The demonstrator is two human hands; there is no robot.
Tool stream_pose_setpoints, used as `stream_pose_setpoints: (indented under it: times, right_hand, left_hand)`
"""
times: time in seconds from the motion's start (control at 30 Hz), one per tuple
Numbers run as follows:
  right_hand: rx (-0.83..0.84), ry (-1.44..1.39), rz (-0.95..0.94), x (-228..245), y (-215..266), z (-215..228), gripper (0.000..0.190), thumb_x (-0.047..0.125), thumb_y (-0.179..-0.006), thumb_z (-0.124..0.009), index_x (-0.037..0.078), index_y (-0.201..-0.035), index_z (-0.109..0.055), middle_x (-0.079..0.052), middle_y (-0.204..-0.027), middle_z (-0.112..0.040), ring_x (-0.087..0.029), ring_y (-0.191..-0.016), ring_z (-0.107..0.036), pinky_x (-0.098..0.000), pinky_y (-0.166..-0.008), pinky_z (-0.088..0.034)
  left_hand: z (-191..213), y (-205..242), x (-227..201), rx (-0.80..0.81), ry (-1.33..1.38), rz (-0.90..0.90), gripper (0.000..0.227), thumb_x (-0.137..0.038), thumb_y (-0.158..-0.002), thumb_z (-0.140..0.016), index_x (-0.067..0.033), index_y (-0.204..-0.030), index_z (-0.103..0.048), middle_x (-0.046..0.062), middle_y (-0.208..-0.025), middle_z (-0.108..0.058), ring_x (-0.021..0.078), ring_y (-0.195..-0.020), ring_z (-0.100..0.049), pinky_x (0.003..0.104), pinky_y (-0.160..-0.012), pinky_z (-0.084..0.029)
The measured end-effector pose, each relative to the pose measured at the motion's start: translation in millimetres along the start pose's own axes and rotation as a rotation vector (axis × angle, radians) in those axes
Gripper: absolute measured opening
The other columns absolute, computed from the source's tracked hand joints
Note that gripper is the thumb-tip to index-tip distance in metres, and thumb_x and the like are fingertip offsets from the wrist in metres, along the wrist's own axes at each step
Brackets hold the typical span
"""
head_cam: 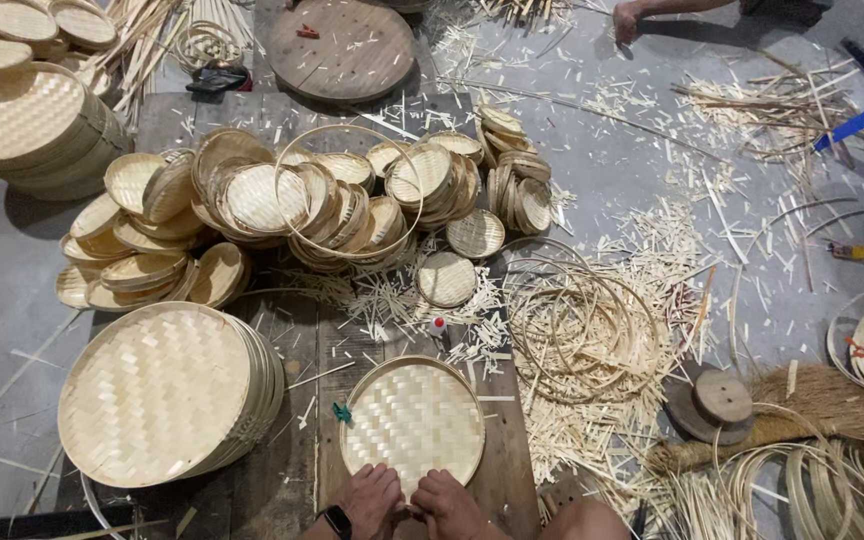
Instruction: The person assembles a woven bamboo tray by securing a circular bamboo frame to a woven base by hand and using a tool.
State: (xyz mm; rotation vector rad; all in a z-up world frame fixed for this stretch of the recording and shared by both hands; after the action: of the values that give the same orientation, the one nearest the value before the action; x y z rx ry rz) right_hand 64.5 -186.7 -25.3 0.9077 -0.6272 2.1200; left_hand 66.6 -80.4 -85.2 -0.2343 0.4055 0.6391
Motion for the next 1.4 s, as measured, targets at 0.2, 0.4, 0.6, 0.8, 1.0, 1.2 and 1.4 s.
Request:
stream_pose_setpoints:
  times: [0.2, 0.4, 0.6, 0.8, 1.0, 1.2, 1.4]
  right_hand:
    - [-0.059, 0.041, 0.071, 20.6, 0.9, 36.3, 0.015, 0.011, -0.08, -0.081, 0.006, -0.088, -0.069, -0.012, -0.091, -0.059, -0.033, -0.09, -0.056, -0.0437, -0.076, -0.044]
    - [-0.032, -0.005, -0.059, 12.6, 0.3, 45.7, 0.013, 0.011, -0.081, -0.08, 0.006, -0.089, -0.071, -0.01, -0.091, -0.061, -0.032, -0.091, -0.059, -0.0427, -0.081, -0.046]
    - [0.03, -0.044, -0.121, 7.2, -7.1, 44.4, 0.011, 0.012, -0.081, -0.08, 0.005, -0.084, -0.073, -0.011, -0.086, -0.063, -0.033, -0.087, -0.06, -0.044, -0.077, -0.047]
    - [0.145, 0.022, -0.193, -19.0, -11.9, 21.3, 0.006, 0.011, -0.076, -0.077, 0.007, -0.08, -0.074, -0.01, -0.087, -0.066, -0.033, -0.087, -0.06, -0.0452, -0.075, -0.048]
    - [0.313, 0.039, -0.355, -49.0, -17.4, 0.9, 0.011, 0.019, -0.071, -0.083, 0.011, -0.077, -0.077, -0.01, -0.086, -0.068, -0.033, -0.087, -0.066, -0.0421, -0.076, -0.054]
    - [0.28, 0.186, -0.484, -44.0, -21.2, 27.3, 0.032, 0.036, -0.053, -0.095, 0.013, -0.068, -0.079, -0.01, -0.072, -0.072, -0.03, -0.083, -0.066, -0.0423, -0.079, -0.05]
    - [0.35, 0.246, -0.467, -45.8, -23.7, 27.0, 0.041, 0.049, -0.055, -0.095, 0.016, -0.072, -0.076, -0.006, -0.078, -0.071, -0.026, -0.088, -0.065, -0.0402, -0.086, -0.045]
  left_hand:
    - [22.4, 1.4, 1.1, 0.081, 0.26, 0.185, 0.019, -0.025, -0.096, -0.064, -0.0069, -0.091, -0.063, 0.012, -0.093, -0.056, 0.0308, -0.092, -0.055, 0.042, -0.082, -0.043]
    - [49.5, 7.0, -27.3, -0.254, 0.132, 0.012, 0.013, -0.019, -0.083, -0.067, -0.0074, -0.089, -0.063, 0.008, -0.082, -0.057, 0.0285, -0.082, -0.057, 0.042, -0.077, -0.047]
    - [37.6, 15.3, -24.8, -0.294, 0.071, -0.006, 0.014, -0.016, -0.083, -0.066, -0.0066, -0.094, -0.065, 0.008, -0.085, -0.058, 0.0277, -0.083, -0.058, 0.041, -0.076, -0.048]
    - [30.1, 10.8, -11.5, -0.188, 0.174, 0.225, 0.013, -0.016, -0.088, -0.072, -0.0069, -0.09, -0.064, 0.009, -0.083, -0.056, 0.0284, -0.084, -0.056, 0.041, -0.074, -0.047]
    - [28.0, 1.5, -2.2, -0.062, 0.29, 0.265, 0.01, -0.011, -0.089, -0.074, -0.0063, -0.082, -0.07, 0.009, -0.082, -0.058, 0.0293, -0.084, -0.056, 0.042, -0.076, -0.046]
    - [38.6, -4.5, 9.0, -0.174, 0.459, 0.299, 0.011, -0.014, -0.076, -0.084, -0.0056, -0.074, -0.076, 0.009, -0.073, -0.065, 0.0303, -0.078, -0.06, 0.041, -0.072, -0.049]
    - [43.9, -5.8, 14.9, -0.079, 0.518, 0.367, 0.013, -0.015, -0.075, -0.086, -0.0054, -0.074, -0.076, 0.011, -0.071, -0.066, 0.0311, -0.076, -0.061, 0.041, -0.069, -0.05]
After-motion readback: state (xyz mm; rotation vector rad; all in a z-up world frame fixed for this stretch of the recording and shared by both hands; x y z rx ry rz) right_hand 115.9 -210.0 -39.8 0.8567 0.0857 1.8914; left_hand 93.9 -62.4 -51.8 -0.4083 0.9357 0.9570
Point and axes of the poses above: each hand's wrist, its own y-axis away from the middle knuckle, its own z-axis out of the back of the hand, x = y × z, the point moved 10 cm from there along -y, towards the middle knuckle
